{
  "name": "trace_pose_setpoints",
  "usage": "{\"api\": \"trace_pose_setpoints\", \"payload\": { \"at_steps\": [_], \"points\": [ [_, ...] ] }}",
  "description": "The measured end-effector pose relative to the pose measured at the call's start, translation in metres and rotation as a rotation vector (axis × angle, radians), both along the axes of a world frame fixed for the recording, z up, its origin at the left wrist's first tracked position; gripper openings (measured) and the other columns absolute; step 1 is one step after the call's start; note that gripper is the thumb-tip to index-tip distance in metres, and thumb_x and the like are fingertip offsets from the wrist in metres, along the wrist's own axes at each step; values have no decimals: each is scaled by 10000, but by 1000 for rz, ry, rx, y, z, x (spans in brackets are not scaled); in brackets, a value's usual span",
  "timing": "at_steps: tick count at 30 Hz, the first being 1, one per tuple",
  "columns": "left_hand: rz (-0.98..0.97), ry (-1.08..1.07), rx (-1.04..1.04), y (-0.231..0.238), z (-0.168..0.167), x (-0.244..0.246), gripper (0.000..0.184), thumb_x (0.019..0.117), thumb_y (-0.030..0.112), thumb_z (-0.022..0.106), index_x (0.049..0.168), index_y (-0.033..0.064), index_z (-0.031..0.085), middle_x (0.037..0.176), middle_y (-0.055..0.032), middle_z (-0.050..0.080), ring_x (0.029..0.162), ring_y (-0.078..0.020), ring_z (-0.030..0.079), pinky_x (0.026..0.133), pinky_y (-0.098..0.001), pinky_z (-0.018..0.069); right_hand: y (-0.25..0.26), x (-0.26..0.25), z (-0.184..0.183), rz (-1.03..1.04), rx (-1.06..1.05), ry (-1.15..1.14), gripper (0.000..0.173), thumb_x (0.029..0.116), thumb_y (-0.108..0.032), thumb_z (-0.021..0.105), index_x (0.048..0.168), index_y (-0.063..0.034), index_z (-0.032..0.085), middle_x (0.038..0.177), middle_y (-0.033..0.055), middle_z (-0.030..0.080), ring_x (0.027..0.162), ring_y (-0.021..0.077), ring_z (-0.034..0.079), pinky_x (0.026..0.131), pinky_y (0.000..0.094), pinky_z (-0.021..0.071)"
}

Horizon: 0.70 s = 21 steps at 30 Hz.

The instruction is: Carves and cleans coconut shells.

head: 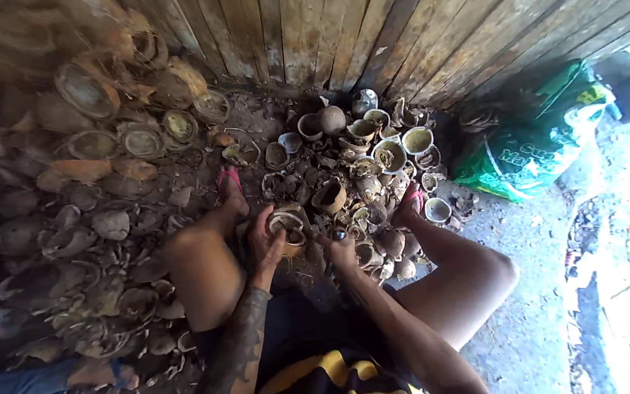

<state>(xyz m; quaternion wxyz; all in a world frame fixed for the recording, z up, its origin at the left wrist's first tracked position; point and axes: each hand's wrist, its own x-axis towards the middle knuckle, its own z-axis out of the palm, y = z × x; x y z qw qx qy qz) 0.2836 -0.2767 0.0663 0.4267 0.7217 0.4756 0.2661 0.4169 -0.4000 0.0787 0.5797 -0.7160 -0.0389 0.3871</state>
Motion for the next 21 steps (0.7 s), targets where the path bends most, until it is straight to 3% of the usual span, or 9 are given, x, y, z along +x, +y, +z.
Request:
{"api": "trace_pose_setpoints", "payload": {
  "at_steps": [2, 4, 7, 10, 12, 15, 17, 19, 21],
  "points": [
    [-24, 51, 3, 1, 5, 0, 662, 787, 208, 683, 1417, 37, 576, 1381, -186, 623, 1298, -302, 584, 1102, -507, 455, 1, -15, 20, -114, -75, 174, 240, 863, -89, 816, 868, -12, 588, 634, 31, 528, 462, 105, 427, 445, 287, 425],
    [-58, 70, 42, 6, 1, 1, 624, 765, 222, 670, 1359, 33, 631, 1312, -182, 665, 1238, -297, 625, 1063, -506, 482, 6, -14, 21, -118, -77, 100, 250, 822, -41, 819, 805, -31, 570, 587, 11, 505, 430, 95, 421, 414, 276, 416],
    [-101, 44, 110, 13, -7, 0, 541, 752, 224, 643, 1261, 50, 699, 1244, -135, 710, 1187, -249, 661, 1031, -478, 511, 17, 35, -2, 204, -73, -105, 239, 725, -65, 823, 806, -59, 598, 632, -35, 543, 526, 63, 512, 522, 276, 495],
    [-93, 21, 93, 13, -6, -1, 609, 729, 220, 662, 1308, 32, 652, 1277, -138, 685, 1214, -239, 636, 1051, -456, 505, 52, 90, -38, 557, 8, -142, 289, 708, -131, 873, 801, -60, 609, 719, -11, 597, 652, 70, 565, 663, 289, 533],
    [-95, 11, 86, 17, -6, -3, 626, 734, 220, 667, 1323, 10, 632, 1282, -160, 675, 1219, -259, 629, 1054, -467, 498, 67, 99, -36, 650, 15, -196, 320, 705, -148, 903, 795, -46, 613, 712, 1, 590, 649, 78, 550, 665, 294, 516],
    [-156, 23, -3, 25, -11, -9, 604, 765, 178, 626, 1360, 70, 619, 1335, -109, 661, 1252, -221, 612, 1065, -464, 489, 27, 79, -10, 588, 20, -162, 367, 757, -146, 854, 991, 0, 612, 800, 36, 614, 679, 106, 596, 648, 300, 551],
    [-112, -16, -14, 24, -9, -8, 532, 789, 109, 602, 1317, 72, 652, 1307, -103, 678, 1215, -203, 637, 1034, -442, 517, -5, 51, 5, 416, 11, 26, 351, 845, -140, 789, 1091, 12, 589, 800, 55, 628, 631, 131, 616, 608, 318, 575],
    [-73, -74, -23, 10, -2, -10, 487, 851, 94, 621, 1333, 23, 634, 1347, -136, 647, 1259, -219, 608, 1076, -422, 499, -22, 10, 14, 141, -33, 188, 240, 902, -132, 760, 989, 5, 583, 663, 52, 568, 500, 139, 532, 501, 324, 518],
    [-126, -48, 23, 1, -2, -13, 615, 812, 216, 661, 1382, -7, 596, 1439, -163, 590, 1384, -254, 517, 1173, -439, 408, -21, -21, 22, -81, -95, 252, 231, 903, -108, 771, 906, -10, 561, 610, 37, 519, 445, 119, 470, 440, 297, 476]
  ]
}}
